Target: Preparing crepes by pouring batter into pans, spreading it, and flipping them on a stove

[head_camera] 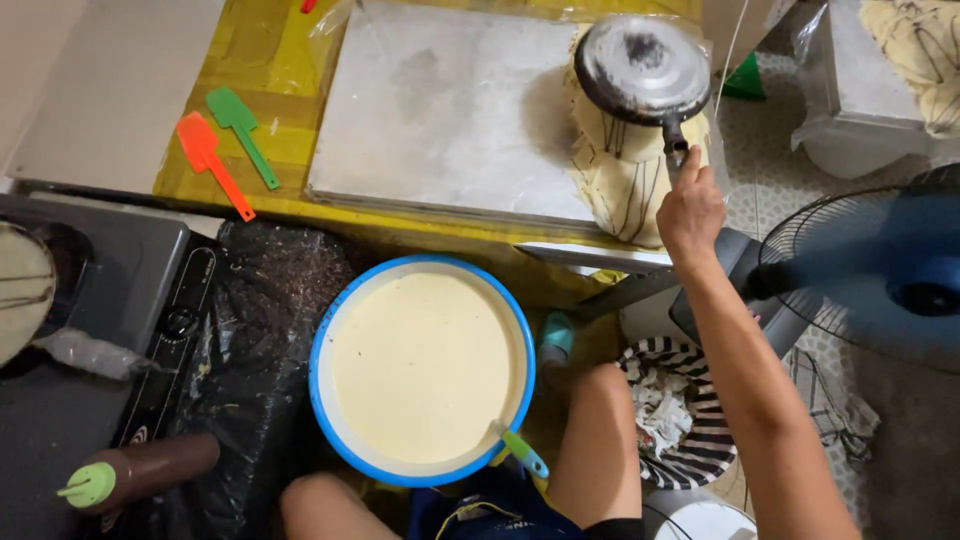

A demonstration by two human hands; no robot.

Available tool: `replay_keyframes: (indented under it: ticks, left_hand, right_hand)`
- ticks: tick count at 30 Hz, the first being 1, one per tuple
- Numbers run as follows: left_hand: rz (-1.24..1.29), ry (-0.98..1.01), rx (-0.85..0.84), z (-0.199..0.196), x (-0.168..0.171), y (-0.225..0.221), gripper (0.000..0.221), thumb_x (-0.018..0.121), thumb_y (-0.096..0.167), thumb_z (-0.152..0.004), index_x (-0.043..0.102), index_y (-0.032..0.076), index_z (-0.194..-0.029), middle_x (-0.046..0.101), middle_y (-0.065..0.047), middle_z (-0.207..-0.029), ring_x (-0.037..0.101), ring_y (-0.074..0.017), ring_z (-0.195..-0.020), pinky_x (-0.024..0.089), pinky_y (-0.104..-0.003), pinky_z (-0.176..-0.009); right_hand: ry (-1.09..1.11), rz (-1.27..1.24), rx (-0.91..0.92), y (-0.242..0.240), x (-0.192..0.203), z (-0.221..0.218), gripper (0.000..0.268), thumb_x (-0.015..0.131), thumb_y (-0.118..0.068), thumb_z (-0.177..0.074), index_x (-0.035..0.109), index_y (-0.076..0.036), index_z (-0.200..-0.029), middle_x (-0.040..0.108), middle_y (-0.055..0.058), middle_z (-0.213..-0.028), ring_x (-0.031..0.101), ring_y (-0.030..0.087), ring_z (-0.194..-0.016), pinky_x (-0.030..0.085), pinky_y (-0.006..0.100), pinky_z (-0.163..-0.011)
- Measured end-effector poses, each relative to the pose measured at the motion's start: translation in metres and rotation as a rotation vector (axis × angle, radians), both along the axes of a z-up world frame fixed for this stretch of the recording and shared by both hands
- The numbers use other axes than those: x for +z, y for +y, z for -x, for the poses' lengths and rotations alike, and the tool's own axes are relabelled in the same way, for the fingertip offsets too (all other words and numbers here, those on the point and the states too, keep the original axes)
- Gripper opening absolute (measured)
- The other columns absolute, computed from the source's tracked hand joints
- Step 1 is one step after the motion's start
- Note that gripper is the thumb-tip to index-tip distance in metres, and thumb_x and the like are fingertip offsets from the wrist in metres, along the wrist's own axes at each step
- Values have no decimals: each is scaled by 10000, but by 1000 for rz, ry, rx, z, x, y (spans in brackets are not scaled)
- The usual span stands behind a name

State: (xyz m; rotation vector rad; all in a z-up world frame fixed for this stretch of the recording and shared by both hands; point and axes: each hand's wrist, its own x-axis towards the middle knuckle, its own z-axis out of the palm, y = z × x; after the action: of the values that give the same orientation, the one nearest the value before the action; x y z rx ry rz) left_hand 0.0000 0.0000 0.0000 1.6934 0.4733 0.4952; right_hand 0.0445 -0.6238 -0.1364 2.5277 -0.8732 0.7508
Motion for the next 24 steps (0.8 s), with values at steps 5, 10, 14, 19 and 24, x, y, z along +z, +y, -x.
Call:
replay_keyframes:
  ticks: [5, 10, 14, 19, 24]
  left_hand:
    - [-96, -129, 119, 47, -58, -69, 329, 693, -94, -708, 619, 46, -996, 679, -137, -1138, 645, -252, -1092, 517, -354, -992]
    - [239, 78, -805, 43, -87, -60, 805, 743, 304, -847, 391, 75, -1534, 635, -181, -1383, 641, -256, -1241, 510, -372, -1037]
    - [650, 230, -482, 69, -68, -12, 561, 868, 59, -733, 626, 38, -1239, 788, -170, -1098, 752, -211, -887, 613, -298, -694]
    - [463, 233, -50, 154, -97, 162, 337, 818, 68, -792, 718, 26, -1110, 763, -132, -976, 704, -200, -851, 622, -360, -809]
    - [224, 424, 224, 209, -86, 246, 174, 777, 152, -759, 689, 12, -811, 645, -130, -536, 577, -207, -496, 444, -308, -561]
  right_hand:
    - [-225, -807, 340, 97, 49, -6, 194, 665, -193, -935, 599, -40, -1036, 654, 153, -812, 573, 304, -650, 448, 483, -574]
    - [-265, -2172, 511, 333, 36, 47, 612, 400, -645, -974, 660, -105, -849, 590, 16, -543, 470, 99, -358, 319, 235, -322]
    - [-86, -2683, 634, 514, 13, 98, 746, 307, -654, -989, 640, -23, -1206, 716, 90, -1060, 678, 172, -961, 542, 301, -901]
    - [406, -1490, 1167, 607, 7, 44, 492, 374, -498, -1018, 669, -114, -934, 573, 39, -818, 536, 179, -751, 405, 380, -670]
    - [-83, -1229, 1266, 673, -51, -81, 1328, 927, -550, -603, 239, 19, -1587, 309, 243, -1648, 317, 366, -1534, 247, 459, -1271]
